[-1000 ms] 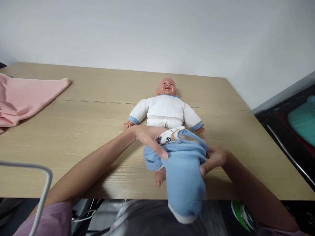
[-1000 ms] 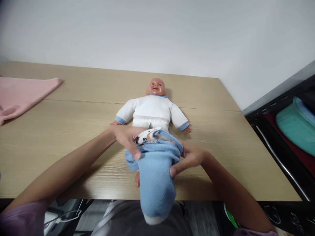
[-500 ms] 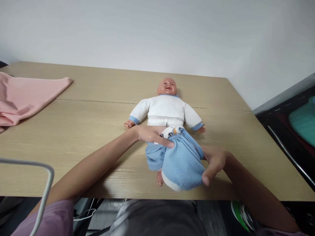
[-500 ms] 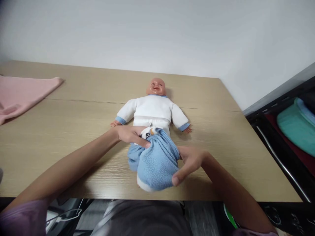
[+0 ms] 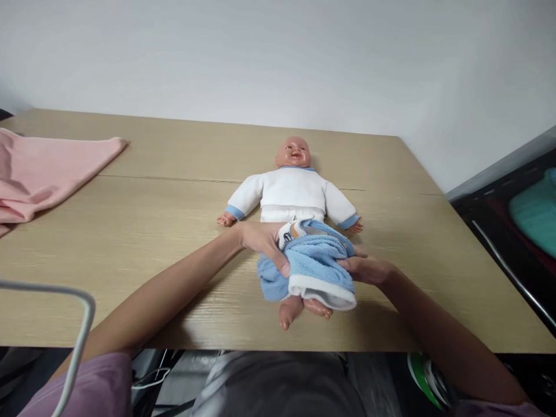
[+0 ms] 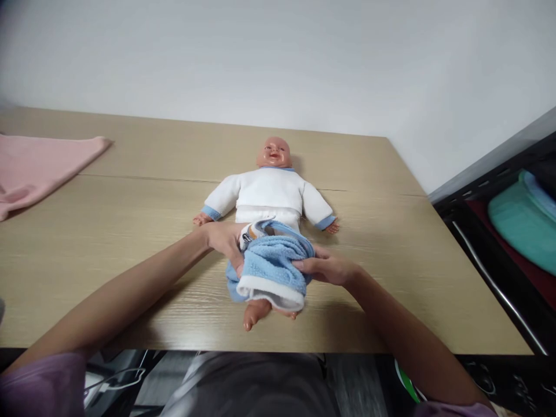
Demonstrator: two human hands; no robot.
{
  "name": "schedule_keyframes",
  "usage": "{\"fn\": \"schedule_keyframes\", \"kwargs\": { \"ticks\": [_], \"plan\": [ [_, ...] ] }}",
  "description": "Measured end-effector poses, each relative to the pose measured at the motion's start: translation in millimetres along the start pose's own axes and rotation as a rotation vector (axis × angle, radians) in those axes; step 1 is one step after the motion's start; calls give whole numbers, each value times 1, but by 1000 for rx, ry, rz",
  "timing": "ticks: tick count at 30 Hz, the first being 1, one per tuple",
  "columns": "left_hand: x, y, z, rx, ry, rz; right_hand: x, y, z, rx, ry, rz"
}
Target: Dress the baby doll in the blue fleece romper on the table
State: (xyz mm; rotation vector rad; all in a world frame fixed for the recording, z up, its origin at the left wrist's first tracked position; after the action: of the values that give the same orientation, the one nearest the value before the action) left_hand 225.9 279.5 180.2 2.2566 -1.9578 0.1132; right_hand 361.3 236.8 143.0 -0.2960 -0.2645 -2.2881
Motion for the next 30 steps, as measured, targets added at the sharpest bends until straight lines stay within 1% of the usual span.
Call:
{"fn": "schedule_keyframes", "kwargs": {
  "ticks": [3,4,5,8,10,12,13,15,17,20,23,25,28,30],
  "plan": [
    [-1,0,-1,-7,9,-21,11,-1,10,-22,67,131],
    [-2,1,0,-12,9,-27,14,-2,14,-27,94,150],
    [-3,2,1,-16,6,-36,14,-3,18,-37,121,136],
    [-10,5,7,-36,3,-101,11,-8,29,-123,166,-22],
    [-14,6,12,-47,28,-155,17,-12,31,-171,123,-56],
    [-16,7,14,-43,53,-187,23,-15,26,-173,28,-62],
    [-16,7,14,-37,60,-195,23,-17,23,-163,-23,-87],
    [-17,6,13,-31,56,-215,18,-17,19,-146,-107,-177],
    [-18,6,13,-47,41,-251,11,-16,19,-131,-132,-253],
    [-19,7,11,-80,4,-286,5,-12,31,-136,-60,-295],
    [-17,8,6,-93,-47,-288,6,-6,44,-120,96,-299],
    [-14,8,0,-86,-80,-282,5,2,47,-94,216,-377],
    [-5,4,-13,-26,-142,-246,2,23,48,-119,362,-636],
    [7,-2,-20,4,-195,-202,7,40,46,-158,438,-806]
  ]
}}
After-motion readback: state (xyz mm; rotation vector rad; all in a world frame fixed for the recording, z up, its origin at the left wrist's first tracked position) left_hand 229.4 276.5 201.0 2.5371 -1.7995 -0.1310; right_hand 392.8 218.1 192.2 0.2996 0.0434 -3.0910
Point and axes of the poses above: each hand's wrist, its own y-axis away from the middle knuckle, its own x-axis out of the palm, z = x × y, the point moved 8 cm from there along -y, towards the middle knuckle, and after that the axes turned 2 degrees about -x, right-handed, at the moved point
